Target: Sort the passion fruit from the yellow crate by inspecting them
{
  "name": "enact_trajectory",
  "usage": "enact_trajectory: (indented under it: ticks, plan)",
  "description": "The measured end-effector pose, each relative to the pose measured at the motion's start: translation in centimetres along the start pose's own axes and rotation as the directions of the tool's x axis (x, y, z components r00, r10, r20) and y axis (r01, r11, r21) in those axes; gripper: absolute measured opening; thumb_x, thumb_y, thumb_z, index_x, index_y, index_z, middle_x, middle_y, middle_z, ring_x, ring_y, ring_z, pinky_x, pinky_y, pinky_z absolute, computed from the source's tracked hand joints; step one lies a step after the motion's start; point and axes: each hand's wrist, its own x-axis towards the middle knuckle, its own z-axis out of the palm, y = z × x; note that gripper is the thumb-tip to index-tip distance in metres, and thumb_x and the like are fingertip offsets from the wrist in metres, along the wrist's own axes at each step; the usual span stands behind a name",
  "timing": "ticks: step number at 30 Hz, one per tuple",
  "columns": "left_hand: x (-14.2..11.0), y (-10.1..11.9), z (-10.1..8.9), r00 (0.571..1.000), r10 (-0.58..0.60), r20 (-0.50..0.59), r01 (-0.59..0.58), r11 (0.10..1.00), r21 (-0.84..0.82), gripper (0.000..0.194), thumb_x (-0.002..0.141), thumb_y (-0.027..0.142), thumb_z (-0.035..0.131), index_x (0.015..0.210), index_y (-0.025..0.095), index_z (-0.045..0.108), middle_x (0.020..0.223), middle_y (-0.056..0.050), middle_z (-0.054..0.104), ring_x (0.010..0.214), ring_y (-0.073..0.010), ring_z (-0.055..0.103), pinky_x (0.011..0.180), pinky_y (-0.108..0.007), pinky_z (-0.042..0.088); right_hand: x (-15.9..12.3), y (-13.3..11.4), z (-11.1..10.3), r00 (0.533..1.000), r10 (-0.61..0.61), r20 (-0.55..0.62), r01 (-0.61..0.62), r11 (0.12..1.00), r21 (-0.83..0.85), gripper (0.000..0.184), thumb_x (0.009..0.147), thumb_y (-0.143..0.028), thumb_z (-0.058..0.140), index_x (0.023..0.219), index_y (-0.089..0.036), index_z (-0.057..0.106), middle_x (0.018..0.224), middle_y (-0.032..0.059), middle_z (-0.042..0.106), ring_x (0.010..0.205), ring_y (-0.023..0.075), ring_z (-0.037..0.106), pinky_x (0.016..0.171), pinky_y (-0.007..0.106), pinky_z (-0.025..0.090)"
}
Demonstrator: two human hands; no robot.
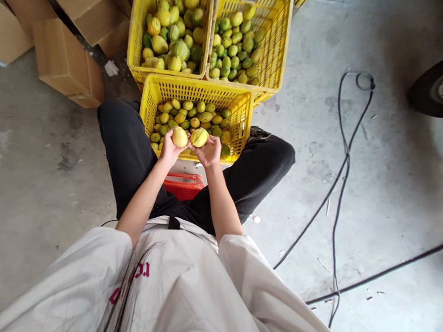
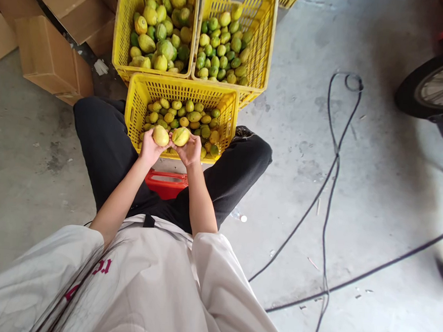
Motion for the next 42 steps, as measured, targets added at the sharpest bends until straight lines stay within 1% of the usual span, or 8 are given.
enact_trajectory:
  ticks: [3,10,14,20,25,29,36,42]
  plan:
    - [-0.4,0.3,0.2,1.000,-0.013,0.009,0.013,1.000,-0.024,0.015,0.109,0.025,0.049,0.112,0.027,0.064,0.101,-0.004,0.078,0.126,-0.0242,0.080,0.107,-0.039,0.069,0.2,-0.3,-0.2,1.000,0.001,0.011,-0.001,1.000,0.000,0.024,0.097,-0.037,0.056,0.116,-0.026,0.065,0.100,0.0061,0.082,0.115,0.0314,0.080,0.091,0.055,0.073]
    - [-1.2,-0.4,0.3,0.999,0.021,0.043,-0.023,0.999,0.048,0.014,0.097,0.024,0.077,0.103,0.026,0.065,0.122,-0.006,0.077,0.139,-0.0270,0.073,0.110,-0.038,0.067,0.4,0.4,-0.2,0.999,-0.031,-0.037,0.028,0.997,-0.066,0.014,0.106,-0.035,0.060,0.115,-0.027,0.068,0.090,-0.0018,0.075,0.108,0.0223,0.080,0.092,0.037,0.073]
    - [-1.1,-0.6,0.1,0.999,0.020,0.049,-0.025,0.995,0.098,0.013,0.099,0.027,0.079,0.097,0.025,0.066,0.120,-0.006,0.076,0.143,-0.0256,0.069,0.105,-0.032,0.068,0.6,1.0,-0.5,0.997,-0.075,0.016,0.076,0.987,-0.142,0.020,0.098,-0.034,0.074,0.117,-0.030,0.068,0.098,-0.0046,0.075,0.105,0.0193,0.079,0.087,0.031,0.071]
    - [-1.3,-0.5,0.3,1.000,0.013,-0.011,-0.011,0.993,0.119,0.018,0.096,0.021,0.083,0.100,0.024,0.065,0.113,-0.006,0.075,0.140,-0.0261,0.070,0.106,-0.035,0.067,0.8,1.2,-1.0,0.996,-0.092,0.012,0.093,0.972,-0.218,0.031,0.088,-0.029,0.082,0.115,-0.031,0.067,0.104,-0.0049,0.075,0.113,0.0213,0.078,0.091,0.034,0.070]
    - [-1.7,0.0,0.5,1.000,-0.021,0.017,0.020,0.999,0.038,0.003,0.103,0.025,0.064,0.104,0.024,0.066,0.104,-0.006,0.077,0.135,-0.0263,0.075,0.108,-0.039,0.067,0.2,0.6,-0.6,0.998,-0.068,-0.007,0.066,0.983,-0.169,0.032,0.086,-0.032,0.076,0.116,-0.031,0.066,0.111,-0.0014,0.080,0.125,0.0255,0.077,0.095,0.038,0.071]
    - [-1.8,0.6,0.5,0.997,-0.005,0.076,0.010,0.998,-0.068,0.028,0.103,0.019,0.047,0.118,0.023,0.071,0.112,-0.008,0.082,0.135,-0.0269,0.076,0.112,-0.045,0.066,-0.3,-0.5,-0.1,1.000,-0.028,0.001,0.029,0.999,-0.040,0.028,0.094,-0.037,0.059,0.119,-0.028,0.067,0.115,0.0053,0.083,0.124,0.0286,0.078,0.096,0.049,0.073]
    - [-1.8,-0.1,0.6,0.994,0.076,0.073,-0.080,0.996,0.046,0.010,0.100,0.019,0.073,0.104,0.025,0.066,0.131,-0.005,0.078,0.151,-0.0254,0.065,0.116,-0.040,0.064,-0.5,-0.2,0.6,0.999,-0.026,-0.045,0.023,0.996,-0.081,0.020,0.109,-0.036,0.052,0.112,-0.028,0.070,0.104,0.0011,0.083,0.129,0.0247,0.076,0.103,0.041,0.072]
    - [-2.1,-0.6,0.4,0.988,0.070,0.139,-0.092,0.984,0.154,0.013,0.105,0.017,0.066,0.111,0.026,0.073,0.130,-0.003,0.074,0.147,-0.0245,0.066,0.103,-0.034,0.068,-0.4,0.4,0.5,0.999,-0.039,0.003,0.039,0.989,-0.144,0.022,0.103,-0.045,0.067,0.117,-0.029,0.071,0.109,-0.0005,0.082,0.126,0.0232,0.077,0.098,0.036,0.072]
